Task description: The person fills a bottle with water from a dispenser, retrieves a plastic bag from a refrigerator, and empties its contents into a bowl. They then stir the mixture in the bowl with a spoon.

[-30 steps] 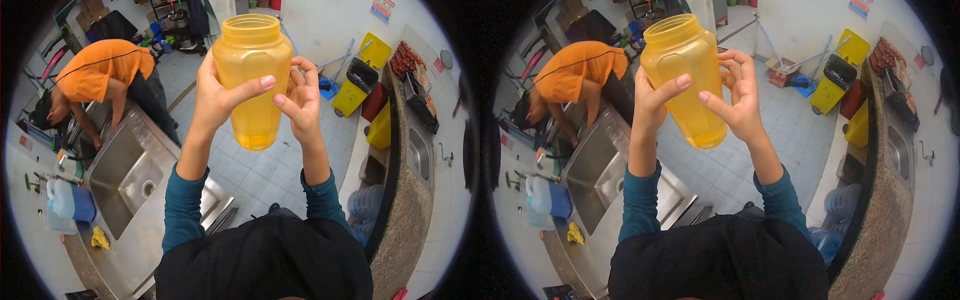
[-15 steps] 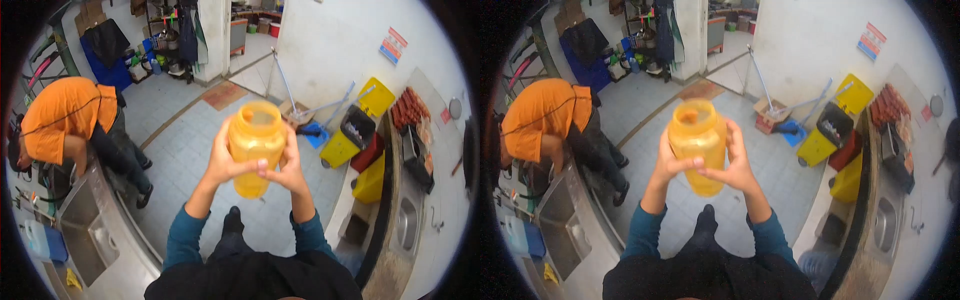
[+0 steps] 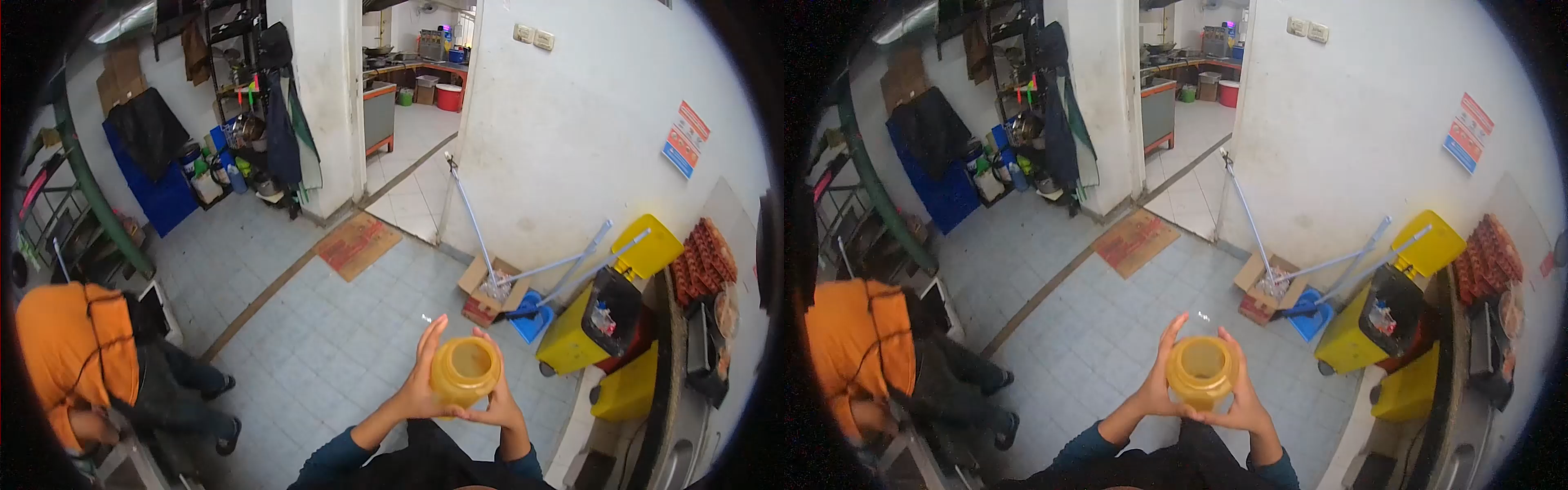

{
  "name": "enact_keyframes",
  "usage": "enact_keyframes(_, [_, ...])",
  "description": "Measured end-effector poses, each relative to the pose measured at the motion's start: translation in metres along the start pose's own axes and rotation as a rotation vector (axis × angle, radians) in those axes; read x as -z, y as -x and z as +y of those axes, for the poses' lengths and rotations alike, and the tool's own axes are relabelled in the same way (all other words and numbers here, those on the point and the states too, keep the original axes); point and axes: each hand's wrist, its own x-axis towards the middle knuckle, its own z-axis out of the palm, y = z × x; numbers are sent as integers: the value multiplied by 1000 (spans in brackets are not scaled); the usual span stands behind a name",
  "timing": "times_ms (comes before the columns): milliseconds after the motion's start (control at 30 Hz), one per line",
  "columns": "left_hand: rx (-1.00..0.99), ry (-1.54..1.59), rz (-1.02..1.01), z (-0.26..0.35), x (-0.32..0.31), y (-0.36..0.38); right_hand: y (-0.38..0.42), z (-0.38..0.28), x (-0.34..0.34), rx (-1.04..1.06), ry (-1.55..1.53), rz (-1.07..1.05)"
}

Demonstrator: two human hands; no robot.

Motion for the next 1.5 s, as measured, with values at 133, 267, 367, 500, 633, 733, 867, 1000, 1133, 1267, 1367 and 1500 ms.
enact_keyframes(133, [106,148,52,-76,23,-87,-95,64,35,26,8,-16])
enact_keyframes(267, [133,63,112,-139,68,-180,-208,126,73,-16,3,-125])
enact_keyframes(367, [134,65,199,-191,106,-247,-299,176,92,17,20,-189])
enact_keyframes(500, [105,51,342,-273,160,-334,-424,260,104,6,-93,-262])
enact_keyframes(633, [68,73,462,-383,223,-411,-555,340,109,-4,-175,-262])
enact_keyframes(733, [88,135,471,-439,271,-489,-648,385,119,-73,-190,-227])
enact_keyframes(867, [77,192,454,-507,321,-606,-774,438,155,-83,-81,-188])
enact_keyframes(1000, [116,113,400,-605,372,-706,-889,511,186,-104,-119,-110])
enact_keyframes(1133, [174,97,364,-706,419,-808,-1007,592,227,-162,-115,-84])
enact_keyframes(1267, [184,271,408,-773,461,-927,-1140,649,262,-167,-204,-107])
enact_keyframes(1367, [139,106,405,-832,506,-997,-1234,684,286,-188,-240,-105])
enact_keyframes(1500, [336,133,357,-872,566,-1103,-1356,754,310,-183,-287,-124])
